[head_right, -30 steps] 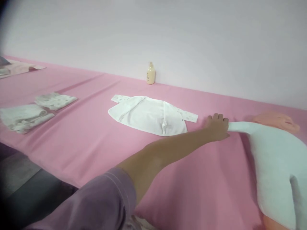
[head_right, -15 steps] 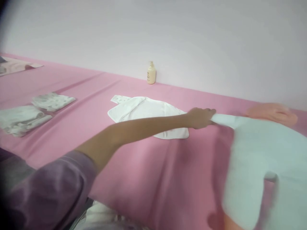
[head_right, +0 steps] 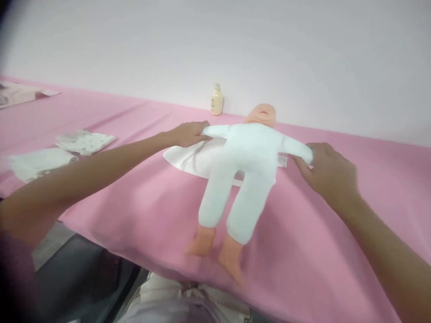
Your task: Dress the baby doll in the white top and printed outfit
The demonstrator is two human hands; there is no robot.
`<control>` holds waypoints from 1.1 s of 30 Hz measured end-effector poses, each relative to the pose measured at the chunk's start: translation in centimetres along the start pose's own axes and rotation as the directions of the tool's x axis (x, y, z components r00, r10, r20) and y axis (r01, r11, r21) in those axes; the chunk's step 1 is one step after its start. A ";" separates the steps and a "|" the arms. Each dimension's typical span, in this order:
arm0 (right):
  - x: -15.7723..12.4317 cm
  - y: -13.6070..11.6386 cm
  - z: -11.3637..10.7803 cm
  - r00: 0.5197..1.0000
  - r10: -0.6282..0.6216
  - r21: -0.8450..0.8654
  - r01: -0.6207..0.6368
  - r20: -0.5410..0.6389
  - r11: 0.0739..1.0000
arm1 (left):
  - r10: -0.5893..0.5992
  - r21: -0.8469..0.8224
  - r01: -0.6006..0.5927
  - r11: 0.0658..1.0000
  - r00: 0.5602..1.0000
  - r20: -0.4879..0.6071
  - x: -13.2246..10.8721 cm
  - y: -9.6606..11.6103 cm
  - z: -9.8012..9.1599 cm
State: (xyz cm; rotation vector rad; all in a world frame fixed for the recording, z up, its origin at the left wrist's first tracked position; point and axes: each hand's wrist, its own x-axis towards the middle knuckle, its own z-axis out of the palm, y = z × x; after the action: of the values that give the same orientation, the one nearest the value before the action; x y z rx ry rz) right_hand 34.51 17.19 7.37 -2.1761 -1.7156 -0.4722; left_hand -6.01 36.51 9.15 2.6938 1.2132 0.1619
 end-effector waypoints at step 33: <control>4.5 -5.8 14.7 0.990 -0.105 0.330 0.068 0.096 0.942 | -0.225 -0.098 0.238 0.966 0.966 0.124 0.1 -9.7 4.2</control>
State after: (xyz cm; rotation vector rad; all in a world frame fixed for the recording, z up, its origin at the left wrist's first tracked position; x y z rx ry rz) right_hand 30.64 29.03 -3.42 -1.9279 -1.8063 -0.0758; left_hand -12.30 42.42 2.96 2.4079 1.4256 0.0441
